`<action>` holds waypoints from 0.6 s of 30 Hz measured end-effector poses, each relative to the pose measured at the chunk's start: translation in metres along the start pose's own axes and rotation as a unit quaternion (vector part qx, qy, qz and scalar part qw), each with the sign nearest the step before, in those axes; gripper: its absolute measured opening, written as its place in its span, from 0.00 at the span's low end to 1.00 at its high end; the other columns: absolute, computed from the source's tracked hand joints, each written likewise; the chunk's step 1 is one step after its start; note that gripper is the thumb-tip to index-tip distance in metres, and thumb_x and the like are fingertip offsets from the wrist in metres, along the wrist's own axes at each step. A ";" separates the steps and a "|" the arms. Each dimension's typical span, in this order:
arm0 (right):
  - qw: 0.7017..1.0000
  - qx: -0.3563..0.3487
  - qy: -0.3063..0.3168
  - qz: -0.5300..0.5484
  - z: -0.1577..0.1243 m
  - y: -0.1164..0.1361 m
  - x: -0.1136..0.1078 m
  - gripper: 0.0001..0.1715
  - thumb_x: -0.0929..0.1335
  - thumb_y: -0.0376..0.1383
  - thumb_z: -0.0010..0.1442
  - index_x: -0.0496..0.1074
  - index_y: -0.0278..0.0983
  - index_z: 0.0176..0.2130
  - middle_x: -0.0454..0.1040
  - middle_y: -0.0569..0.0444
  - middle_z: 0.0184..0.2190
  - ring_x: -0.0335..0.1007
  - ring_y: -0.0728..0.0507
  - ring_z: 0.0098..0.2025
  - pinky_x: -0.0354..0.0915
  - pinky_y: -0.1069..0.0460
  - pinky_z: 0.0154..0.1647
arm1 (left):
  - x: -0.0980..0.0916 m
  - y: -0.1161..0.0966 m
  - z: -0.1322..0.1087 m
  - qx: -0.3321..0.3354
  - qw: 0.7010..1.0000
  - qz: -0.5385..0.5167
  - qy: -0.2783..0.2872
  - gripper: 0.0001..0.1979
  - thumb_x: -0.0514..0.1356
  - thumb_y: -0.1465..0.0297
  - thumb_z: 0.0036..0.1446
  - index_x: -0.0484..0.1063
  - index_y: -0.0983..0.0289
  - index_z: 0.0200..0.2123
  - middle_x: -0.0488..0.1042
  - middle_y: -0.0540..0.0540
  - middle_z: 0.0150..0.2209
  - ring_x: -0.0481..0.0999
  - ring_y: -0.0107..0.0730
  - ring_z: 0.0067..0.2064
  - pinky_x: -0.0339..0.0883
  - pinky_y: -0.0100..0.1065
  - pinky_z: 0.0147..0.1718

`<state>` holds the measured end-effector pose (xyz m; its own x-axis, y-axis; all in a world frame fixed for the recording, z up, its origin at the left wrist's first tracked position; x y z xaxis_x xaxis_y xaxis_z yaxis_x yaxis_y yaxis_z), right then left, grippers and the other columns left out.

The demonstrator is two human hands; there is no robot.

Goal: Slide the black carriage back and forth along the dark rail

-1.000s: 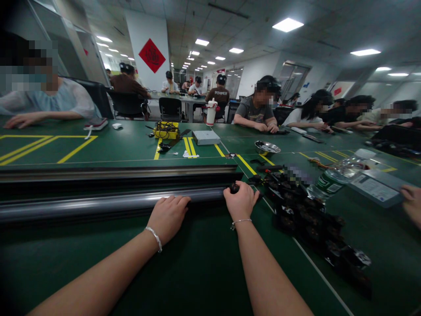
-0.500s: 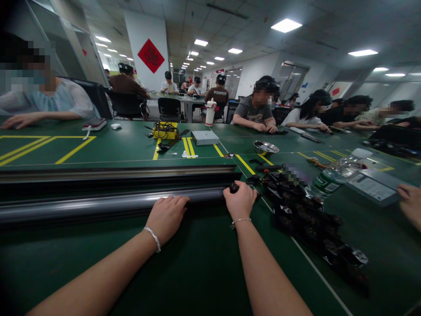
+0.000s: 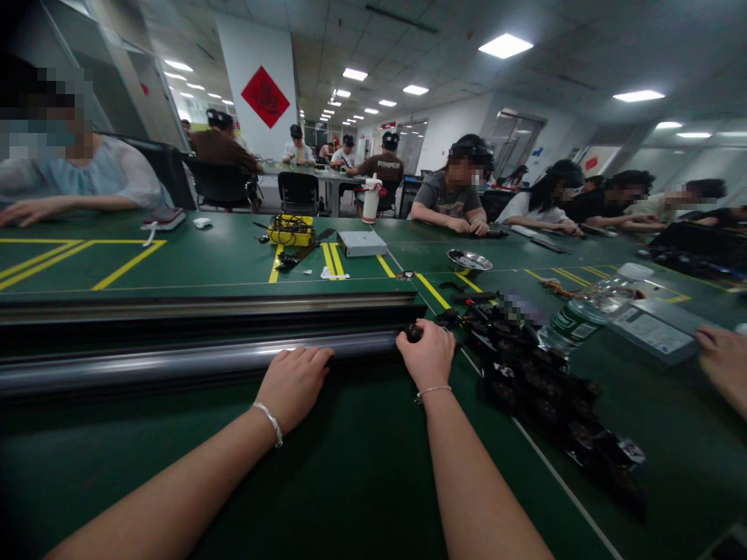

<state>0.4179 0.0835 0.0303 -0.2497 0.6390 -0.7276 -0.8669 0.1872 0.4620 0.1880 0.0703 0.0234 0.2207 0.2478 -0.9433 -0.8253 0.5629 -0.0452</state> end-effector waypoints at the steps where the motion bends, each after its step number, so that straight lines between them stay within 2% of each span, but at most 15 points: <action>1: 1.000 -0.010 0.011 -0.002 0.001 0.000 0.000 0.15 0.64 0.42 0.45 0.67 0.36 0.33 0.72 0.47 0.40 0.64 0.38 0.44 0.49 0.42 0.51 | 0.000 0.000 0.000 0.001 1.000 0.000 0.000 0.11 0.50 0.70 0.58 0.64 0.59 0.44 0.72 0.53 0.38 0.68 0.35 0.39 0.56 0.37 0.37; 8: 0.999 -0.017 0.027 0.001 0.002 -0.005 0.001 0.13 0.64 0.44 0.45 0.66 0.37 0.28 0.70 0.48 0.43 0.62 0.37 0.47 0.42 0.36 0.54 | 0.001 0.000 0.000 -0.001 1.000 -0.002 0.004 0.11 0.50 0.70 0.57 0.64 0.59 0.44 0.72 0.53 0.37 0.68 0.36 0.39 0.55 0.37 0.37; 18: 1.000 -0.011 0.024 0.015 0.003 -0.007 0.001 0.11 0.64 0.43 0.44 0.66 0.37 0.26 0.71 0.47 0.43 0.62 0.37 0.46 0.43 0.38 0.53 | 0.001 0.000 0.000 -0.002 1.000 -0.003 -0.002 0.10 0.50 0.70 0.57 0.64 0.59 0.42 0.72 0.52 0.36 0.68 0.36 0.38 0.55 0.37 0.36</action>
<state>0.4247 0.0857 0.0281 -0.2963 0.6071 -0.7373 -0.8677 0.1515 0.4735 0.1882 0.0708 0.0228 0.2274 0.2485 -0.9416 -0.8260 0.5613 -0.0513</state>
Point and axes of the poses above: each hand's wrist, its own z-axis towards the middle knuckle, its own x-axis out of the palm, y = z × x, the point moved 7 cm from there along z, towards the middle knuckle
